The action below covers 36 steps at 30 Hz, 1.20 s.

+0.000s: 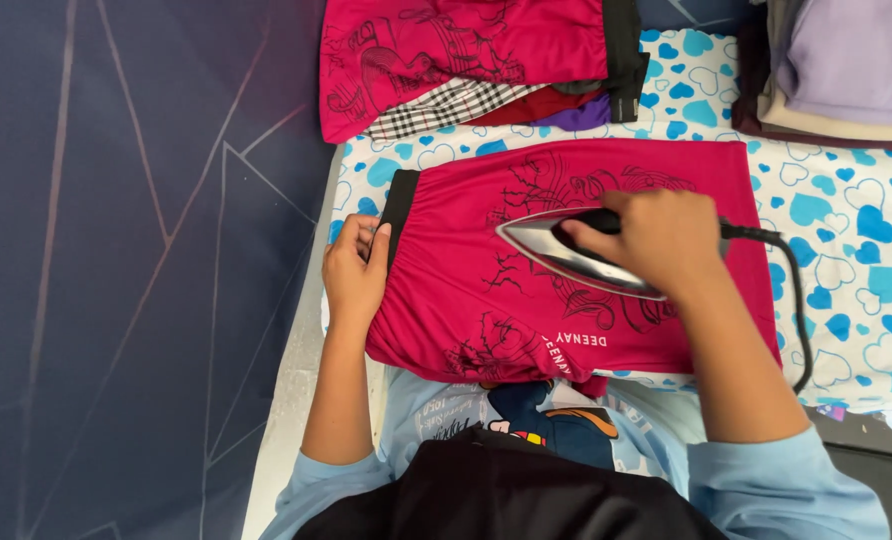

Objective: The person is ironing a pink shirt on an ironing board, smoothing out wrinkles with a steam iron and repositioning the fabric.

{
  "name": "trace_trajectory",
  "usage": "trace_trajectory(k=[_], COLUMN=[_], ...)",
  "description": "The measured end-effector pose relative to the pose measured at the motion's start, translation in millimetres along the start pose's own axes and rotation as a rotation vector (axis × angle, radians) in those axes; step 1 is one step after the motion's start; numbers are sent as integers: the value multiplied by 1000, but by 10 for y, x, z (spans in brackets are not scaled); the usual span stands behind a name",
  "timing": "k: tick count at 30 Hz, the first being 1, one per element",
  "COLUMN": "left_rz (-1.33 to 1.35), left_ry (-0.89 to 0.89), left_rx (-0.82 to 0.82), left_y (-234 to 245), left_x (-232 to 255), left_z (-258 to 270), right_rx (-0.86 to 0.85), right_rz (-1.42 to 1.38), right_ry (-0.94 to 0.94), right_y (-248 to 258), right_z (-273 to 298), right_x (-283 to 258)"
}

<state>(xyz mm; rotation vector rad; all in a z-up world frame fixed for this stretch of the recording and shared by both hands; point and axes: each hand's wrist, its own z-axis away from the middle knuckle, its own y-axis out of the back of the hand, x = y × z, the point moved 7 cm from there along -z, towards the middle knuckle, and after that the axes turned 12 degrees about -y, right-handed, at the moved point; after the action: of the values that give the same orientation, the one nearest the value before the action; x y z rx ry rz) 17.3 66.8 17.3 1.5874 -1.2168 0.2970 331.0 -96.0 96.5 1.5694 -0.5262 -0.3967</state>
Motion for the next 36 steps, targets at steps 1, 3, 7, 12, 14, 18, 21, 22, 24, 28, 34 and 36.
trace_trajectory(k=[1, 3, 7, 12, 14, 18, 21, 22, 24, 28, 34, 36], left_rz=[0, 22, 41, 25, 16, -4, -9, -8, -9, -18, -39, -49], left_ry=[1, -12, -5, -5, -2, 11, 35, 33, 38, 52, -17, -25], left_rx=[0, 8, 5, -19, -29, -50, -64, -62, -64, -75, -77, -75], left_y=[-5, -21, -29, -9, -4, -32, -27, -22, -17, -39, -66, -69], left_x=[-15, -31, -39, 14, 38, -8, 13, 26, 46, 6, -18, -23], left_z=[1, 0, -3, -13, -17, -14, -15, -18, -11, -10, -4, -8], right_rx=[-1, 27, 58, 189, 195, 186, 118, 121, 93, 101, 72, 39], right_rz=[1, -43, -107, -165, -168, -155, -97, -96, -29, 30, 259, 272], right_ry=[1, 92, 165, 245, 233, 166, 61, 61, -34, -129, -367, -428], right_y=[-15, -19, -69, -69, -64, -55, -104, -100, -135, -203, -504, -548], right_z=[-24, -54, -141, -152, -160, -208, -281, -290, -315, -388, -499, -460], right_x=[-91, -325, -756, -1025, -981, -759, -455, -356, -96, 393, 1207, 1406])
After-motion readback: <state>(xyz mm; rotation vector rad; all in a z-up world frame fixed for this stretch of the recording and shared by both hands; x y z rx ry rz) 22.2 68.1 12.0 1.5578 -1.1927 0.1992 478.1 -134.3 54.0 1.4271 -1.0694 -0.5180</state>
